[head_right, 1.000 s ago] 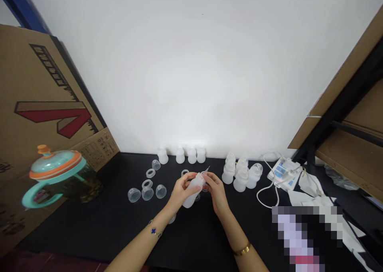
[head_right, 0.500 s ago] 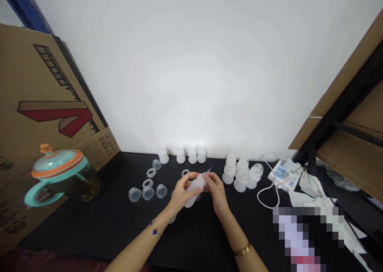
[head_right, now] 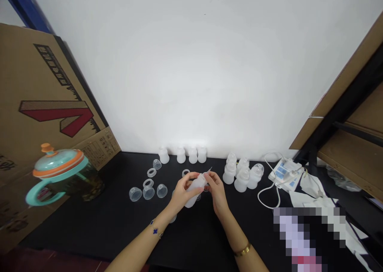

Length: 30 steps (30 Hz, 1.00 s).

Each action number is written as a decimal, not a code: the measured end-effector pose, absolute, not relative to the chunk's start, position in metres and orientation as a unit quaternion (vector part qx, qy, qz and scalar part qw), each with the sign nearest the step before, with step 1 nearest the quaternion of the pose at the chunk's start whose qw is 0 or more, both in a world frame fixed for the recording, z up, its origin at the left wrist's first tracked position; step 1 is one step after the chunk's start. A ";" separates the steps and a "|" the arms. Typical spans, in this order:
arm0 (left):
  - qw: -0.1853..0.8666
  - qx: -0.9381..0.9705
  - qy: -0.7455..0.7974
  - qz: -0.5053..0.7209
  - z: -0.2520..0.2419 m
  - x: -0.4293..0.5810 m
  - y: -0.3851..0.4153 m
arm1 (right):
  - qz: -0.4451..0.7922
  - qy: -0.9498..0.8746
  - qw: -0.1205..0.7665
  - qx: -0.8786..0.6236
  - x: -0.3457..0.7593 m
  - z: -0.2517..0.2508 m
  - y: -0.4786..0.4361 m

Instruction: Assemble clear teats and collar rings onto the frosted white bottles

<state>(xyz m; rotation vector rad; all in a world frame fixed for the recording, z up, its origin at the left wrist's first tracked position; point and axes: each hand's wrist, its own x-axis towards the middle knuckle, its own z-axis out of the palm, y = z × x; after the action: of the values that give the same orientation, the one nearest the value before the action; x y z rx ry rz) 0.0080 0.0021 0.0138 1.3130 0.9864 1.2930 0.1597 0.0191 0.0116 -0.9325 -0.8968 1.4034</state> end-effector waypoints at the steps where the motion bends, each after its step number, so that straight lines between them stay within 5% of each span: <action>1: 0.504 0.542 0.406 0.536 0.014 0.008 0.002 | 0.602 -0.379 0.580 -0.397 0.160 0.011 0.019; 30: 0.506 0.532 0.416 0.537 0.013 0.009 0.003 | 0.581 -0.380 0.605 -0.390 0.163 0.008 0.024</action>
<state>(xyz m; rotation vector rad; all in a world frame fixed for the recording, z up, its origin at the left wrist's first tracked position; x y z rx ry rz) 0.0092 0.0026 0.0133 1.2828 1.0036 1.2950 0.1630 0.0235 0.0084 -0.9030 -0.8783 1.3449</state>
